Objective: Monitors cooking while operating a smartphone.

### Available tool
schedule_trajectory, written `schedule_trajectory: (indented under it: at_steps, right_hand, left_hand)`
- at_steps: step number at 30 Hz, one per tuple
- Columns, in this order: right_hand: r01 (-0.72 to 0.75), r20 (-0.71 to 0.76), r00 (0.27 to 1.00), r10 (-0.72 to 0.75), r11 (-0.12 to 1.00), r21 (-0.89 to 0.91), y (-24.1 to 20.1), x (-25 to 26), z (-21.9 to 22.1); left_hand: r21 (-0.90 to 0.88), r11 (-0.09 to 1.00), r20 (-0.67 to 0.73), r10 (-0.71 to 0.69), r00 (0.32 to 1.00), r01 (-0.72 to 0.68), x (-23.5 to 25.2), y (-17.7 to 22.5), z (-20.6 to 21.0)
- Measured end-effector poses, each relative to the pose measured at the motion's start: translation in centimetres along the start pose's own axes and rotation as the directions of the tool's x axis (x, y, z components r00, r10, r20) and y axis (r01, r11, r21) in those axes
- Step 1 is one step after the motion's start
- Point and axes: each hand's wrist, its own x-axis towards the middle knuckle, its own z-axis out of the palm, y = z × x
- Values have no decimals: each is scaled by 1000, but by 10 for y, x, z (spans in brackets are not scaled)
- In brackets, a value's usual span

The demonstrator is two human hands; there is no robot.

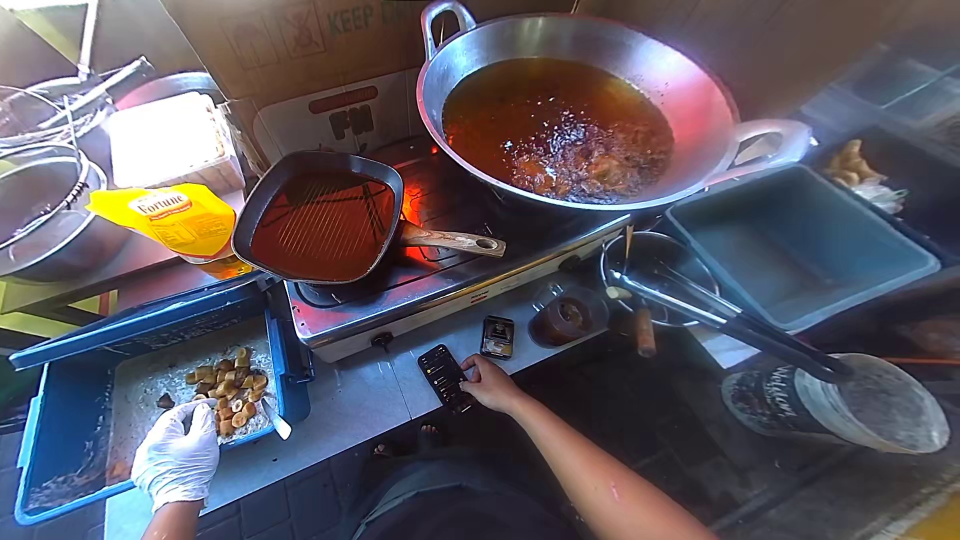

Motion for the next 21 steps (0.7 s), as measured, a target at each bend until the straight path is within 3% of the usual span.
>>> schedule_trajectory:
  at_steps: [21]
  right_hand:
    - [20,1,1000,-20,999,-25,-1,-1,-1]
  left_hand:
    - [-15,1000,-9,2,1000,-2,1,-2,0]
